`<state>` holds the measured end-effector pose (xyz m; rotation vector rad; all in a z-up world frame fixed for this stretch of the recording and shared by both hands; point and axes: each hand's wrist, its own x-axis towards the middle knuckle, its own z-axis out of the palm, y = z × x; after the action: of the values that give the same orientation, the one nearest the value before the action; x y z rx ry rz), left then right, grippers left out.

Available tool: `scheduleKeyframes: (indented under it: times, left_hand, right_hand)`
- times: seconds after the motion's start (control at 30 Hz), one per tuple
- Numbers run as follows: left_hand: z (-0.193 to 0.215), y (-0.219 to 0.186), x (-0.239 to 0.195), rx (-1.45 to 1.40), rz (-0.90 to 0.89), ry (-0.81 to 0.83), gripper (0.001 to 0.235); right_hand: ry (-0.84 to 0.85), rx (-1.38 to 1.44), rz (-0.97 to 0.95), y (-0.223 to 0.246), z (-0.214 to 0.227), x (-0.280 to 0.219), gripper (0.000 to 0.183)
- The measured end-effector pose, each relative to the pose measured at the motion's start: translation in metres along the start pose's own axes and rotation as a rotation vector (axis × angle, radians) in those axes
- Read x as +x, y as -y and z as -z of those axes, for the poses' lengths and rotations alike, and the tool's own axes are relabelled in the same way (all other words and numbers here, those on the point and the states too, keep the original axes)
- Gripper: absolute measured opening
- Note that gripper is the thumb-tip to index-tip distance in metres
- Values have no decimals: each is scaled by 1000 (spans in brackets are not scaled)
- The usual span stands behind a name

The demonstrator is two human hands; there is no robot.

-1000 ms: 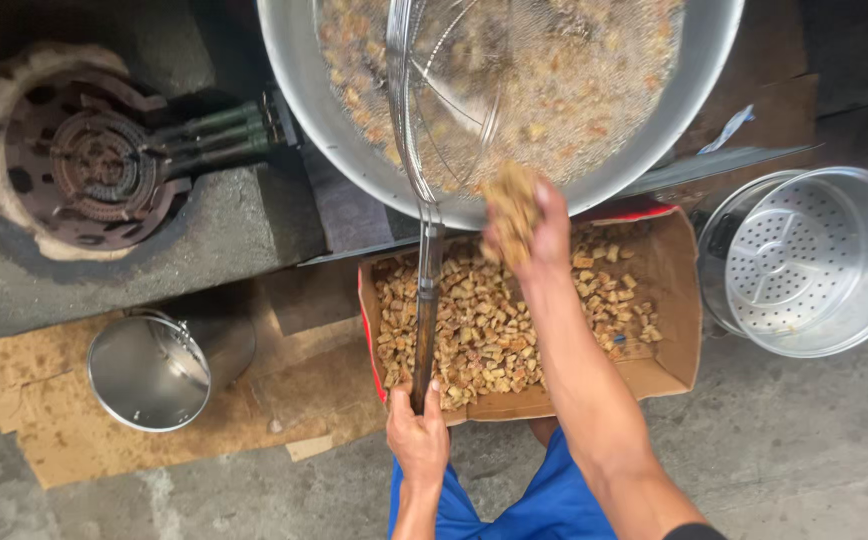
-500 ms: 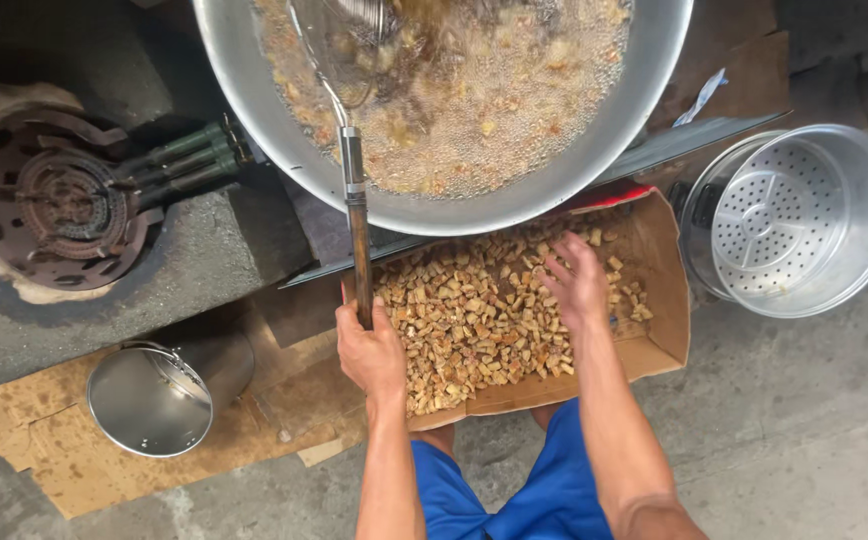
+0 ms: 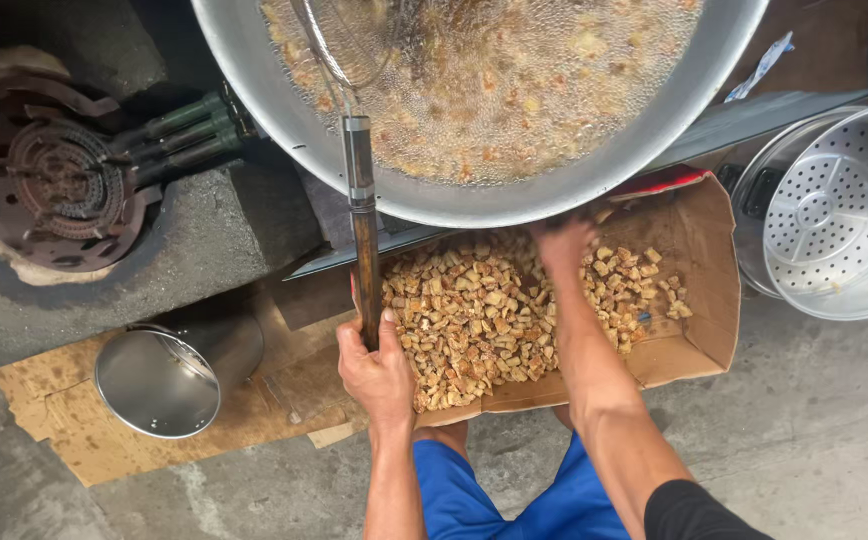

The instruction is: The person uses a large wire skimmer to scoop fried food pieces from a wok of hot oil and transfers them into a cardboard box. The person also uses their hands to spread the fried pieces within the box and transfers a batch from a metal steamer into the box.

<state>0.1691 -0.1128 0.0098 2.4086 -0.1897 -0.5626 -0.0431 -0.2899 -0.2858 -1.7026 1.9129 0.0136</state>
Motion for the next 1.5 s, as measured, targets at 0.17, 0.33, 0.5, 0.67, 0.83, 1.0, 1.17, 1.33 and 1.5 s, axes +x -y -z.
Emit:
scheduleKeyframes:
  times: [0.17, 0.33, 0.5, 0.67, 0.83, 1.0, 1.17, 1.33, 1.5]
  left_hand:
    - [4, 15, -12, -31, -27, -3, 19]
    - [15, 32, -32, -28, 23, -19, 21]
    - [25, 49, -49, -28, 41, -1, 21]
    - [27, 58, -53, -52, -96, -45, 20]
    - [35, 61, -66, -5, 5, 1, 22]
    - [40, 67, -76, -1, 83, 45, 24]
    - [40, 83, -97, -7, 103, 43, 24]
    - [32, 79, -107, -66, 42, 34, 24]
    - [33, 51, -91, 33, 80, 90, 26]
  right_hand:
    - [384, 238, 66, 65, 14, -79, 105]
    - [724, -358, 311, 87, 19, -109, 99]
    - [767, -397, 304, 83, 48, -134, 104]
    - [688, -409, 181, 91, 29, -127, 97]
    - [743, -346, 126, 71, 26, -139, 90]
    - [884, 276, -326, 54, 35, -134, 77]
    - [930, 1142, -598, 15, 27, -161, 64]
    - [910, 1505, -499, 56, 69, -150, 46]
    - [1150, 2032, -189, 179, 132, -76, 40]
